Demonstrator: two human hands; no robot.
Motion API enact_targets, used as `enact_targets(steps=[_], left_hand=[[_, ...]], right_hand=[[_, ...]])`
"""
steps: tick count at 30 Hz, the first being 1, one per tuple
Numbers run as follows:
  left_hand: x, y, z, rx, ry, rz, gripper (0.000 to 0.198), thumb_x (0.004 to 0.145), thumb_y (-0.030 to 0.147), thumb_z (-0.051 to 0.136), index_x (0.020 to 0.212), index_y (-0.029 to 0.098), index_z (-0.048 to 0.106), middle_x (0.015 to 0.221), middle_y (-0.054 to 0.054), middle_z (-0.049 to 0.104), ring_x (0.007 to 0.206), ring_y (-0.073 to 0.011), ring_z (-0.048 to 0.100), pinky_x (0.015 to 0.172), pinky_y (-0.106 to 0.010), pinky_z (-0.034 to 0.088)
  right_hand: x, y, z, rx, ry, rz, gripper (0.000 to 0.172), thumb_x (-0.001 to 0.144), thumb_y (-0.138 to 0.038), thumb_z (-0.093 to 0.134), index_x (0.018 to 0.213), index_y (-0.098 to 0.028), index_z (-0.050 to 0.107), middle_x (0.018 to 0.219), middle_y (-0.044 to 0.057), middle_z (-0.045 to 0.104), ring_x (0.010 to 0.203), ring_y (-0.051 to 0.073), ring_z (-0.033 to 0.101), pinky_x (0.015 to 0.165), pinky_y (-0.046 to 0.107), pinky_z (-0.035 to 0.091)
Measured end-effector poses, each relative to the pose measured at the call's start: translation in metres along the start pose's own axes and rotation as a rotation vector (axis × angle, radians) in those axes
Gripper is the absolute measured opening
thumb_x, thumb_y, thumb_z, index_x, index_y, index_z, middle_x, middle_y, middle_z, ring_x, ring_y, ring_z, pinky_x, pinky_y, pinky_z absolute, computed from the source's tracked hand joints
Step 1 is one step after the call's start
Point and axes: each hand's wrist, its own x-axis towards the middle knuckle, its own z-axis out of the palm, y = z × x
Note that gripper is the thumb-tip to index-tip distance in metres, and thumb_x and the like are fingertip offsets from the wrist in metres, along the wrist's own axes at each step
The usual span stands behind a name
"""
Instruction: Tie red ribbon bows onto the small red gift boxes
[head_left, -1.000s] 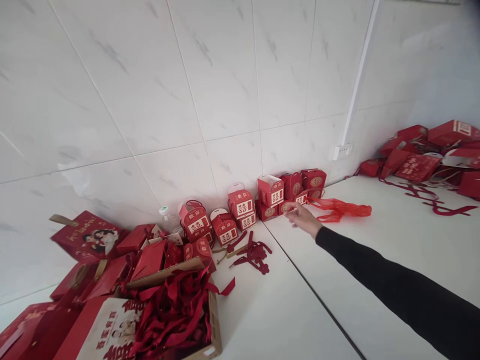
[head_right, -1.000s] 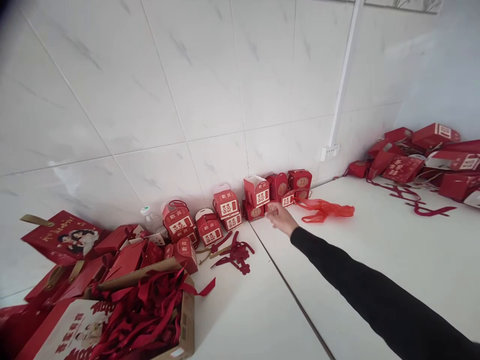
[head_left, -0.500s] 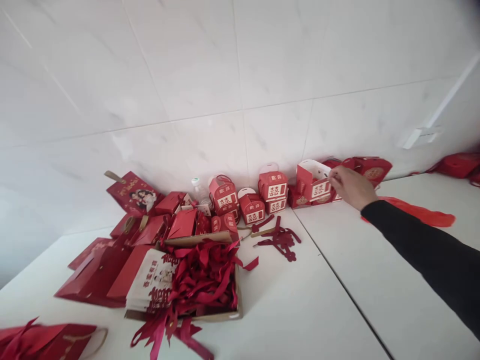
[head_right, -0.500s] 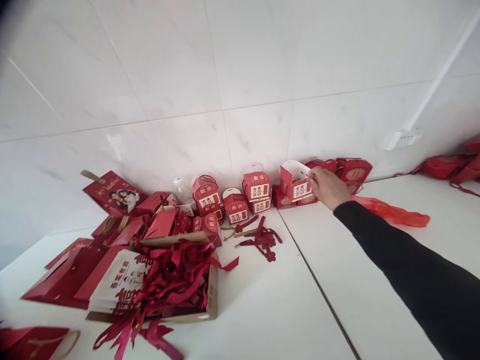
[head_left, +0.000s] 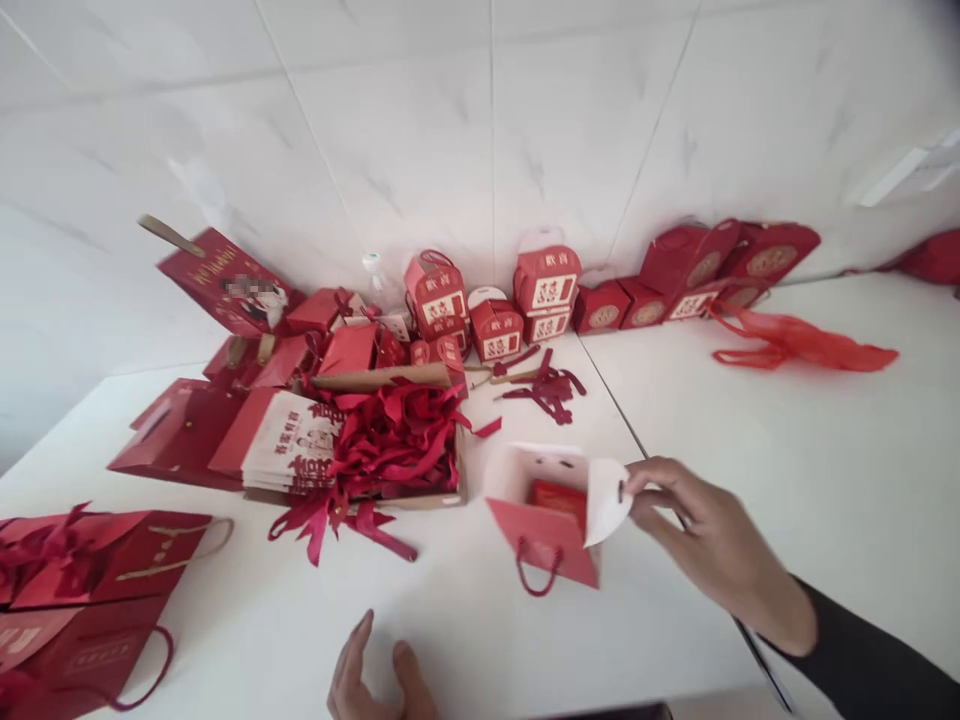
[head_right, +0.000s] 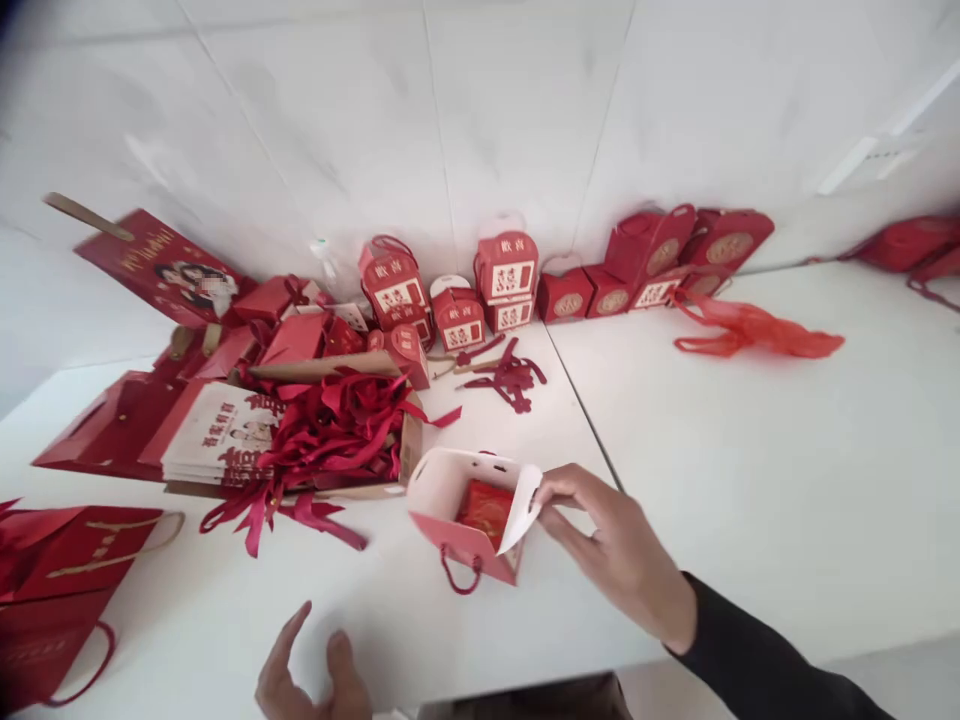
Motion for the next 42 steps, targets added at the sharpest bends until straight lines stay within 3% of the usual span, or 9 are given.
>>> enact_targets(steps=[5, 8, 13, 15, 18, 23, 30, 37, 42], left_hand=[[-0.013, 0.030, -0.017, -0.208, -0.131, 0.078, 0.026, 0.091, 0.030, 0.065, 0.114, 0.019, 0.062, 0.103, -0.006, 0.067, 0.083, -0.0196, 0.060, 0.082, -0.039, 0.050], [-0.019, 0.060, -0.023, -0.346, -0.279, 0.115, 0.024, 0.094, 0.021, 0.061, 0.119, 0.021, 0.063, 0.110, -0.007, 0.065, 0.096, -0.0211, 0.061, 0.083, -0.036, 0.049], [-0.012, 0.093, -0.020, -0.449, -0.280, 0.226, 0.034, 0.097, 0.017, 0.056, 0.131, 0.023, 0.059, 0.124, -0.010, 0.062, 0.119, -0.0251, 0.058, 0.096, -0.039, 0.047], [-0.007, 0.097, -0.019, -0.404, -0.362, 0.248, 0.037, 0.100, 0.018, 0.051, 0.135, 0.024, 0.058, 0.137, -0.012, 0.057, 0.130, -0.0267, 0.053, 0.101, -0.041, 0.046], [-0.003, 0.099, -0.017, -0.277, -0.551, 0.311, 0.038, 0.103, 0.020, 0.045, 0.137, 0.027, 0.059, 0.156, -0.011, 0.043, 0.142, -0.0286, 0.042, 0.106, -0.044, 0.046], [-0.002, 0.100, -0.012, -0.178, -0.601, 0.372, 0.035, 0.101, 0.016, 0.049, 0.131, 0.028, 0.063, 0.162, -0.010, 0.036, 0.148, -0.0311, 0.036, 0.110, -0.051, 0.045], [0.000, 0.105, -0.012, -0.248, -0.563, 0.199, 0.027, 0.103, 0.020, 0.046, 0.113, 0.027, 0.070, 0.155, -0.011, 0.046, 0.143, -0.0288, 0.043, 0.108, -0.052, 0.047], [0.016, 0.103, -0.013, -0.358, -0.453, 0.063, 0.020, 0.103, 0.028, 0.050, 0.104, 0.024, 0.070, 0.135, -0.013, 0.061, 0.127, -0.0262, 0.060, 0.101, -0.044, 0.053], [0.009, 0.095, -0.012, -0.369, -0.419, 0.053, 0.023, 0.104, 0.029, 0.049, 0.104, 0.024, 0.071, 0.131, -0.012, 0.064, 0.123, -0.0257, 0.062, 0.099, -0.042, 0.053]], right_hand=[[-0.059, -0.018, 0.040, 0.035, -0.166, -0.002, 0.008, 0.102, -0.023, 0.054, 0.102, -0.031, 0.057, 0.096, 0.000, 0.068, 0.084, 0.016, 0.072, 0.075, 0.025, 0.060], [-0.077, -0.030, 0.045, 0.032, -0.209, -0.028, 0.011, 0.102, -0.020, 0.052, 0.101, -0.031, 0.054, 0.092, 0.000, 0.066, 0.078, 0.017, 0.069, 0.067, 0.025, 0.058], [-0.072, -0.037, 0.042, -0.035, -0.059, 0.049, 0.015, 0.105, -0.030, 0.048, 0.119, -0.033, 0.055, 0.102, 0.003, 0.066, 0.094, 0.020, 0.068, 0.076, 0.028, 0.060], [-0.064, -0.035, 0.042, -0.095, -0.050, 0.050, 0.028, 0.107, -0.034, 0.047, 0.134, -0.035, 0.053, 0.124, 0.005, 0.063, 0.118, 0.022, 0.063, 0.092, 0.032, 0.059], [-0.055, -0.035, 0.046, -0.133, -0.202, -0.043, 0.034, 0.108, -0.036, 0.045, 0.141, -0.038, 0.053, 0.142, 0.005, 0.057, 0.135, 0.024, 0.054, 0.107, 0.038, 0.054], [-0.054, -0.043, 0.054, -0.156, -0.263, -0.053, 0.029, 0.108, -0.041, 0.043, 0.129, -0.038, 0.064, 0.137, 0.006, 0.059, 0.123, 0.024, 0.065, 0.093, 0.037, 0.063], [-0.056, -0.044, 0.056, -0.161, -0.232, -0.114, 0.030, 0.106, -0.044, 0.046, 0.131, -0.041, 0.061, 0.119, 0.005, 0.067, 0.105, 0.023, 0.073, 0.079, 0.033, 0.067], [0.004, -0.053, 0.055, -0.074, -0.237, -0.039, 0.023, 0.108, -0.042, 0.046, 0.121, -0.034, 0.063, 0.111, 0.004, 0.070, 0.096, 0.021, 0.072, 0.074, 0.030, 0.063], [0.072, -0.073, 0.092, -0.171, -0.322, -0.344, 0.027, 0.104, -0.019, 0.050, 0.126, -0.023, 0.064, 0.107, 0.009, 0.064, 0.098, 0.024, 0.066, 0.093, 0.043, 0.057]])
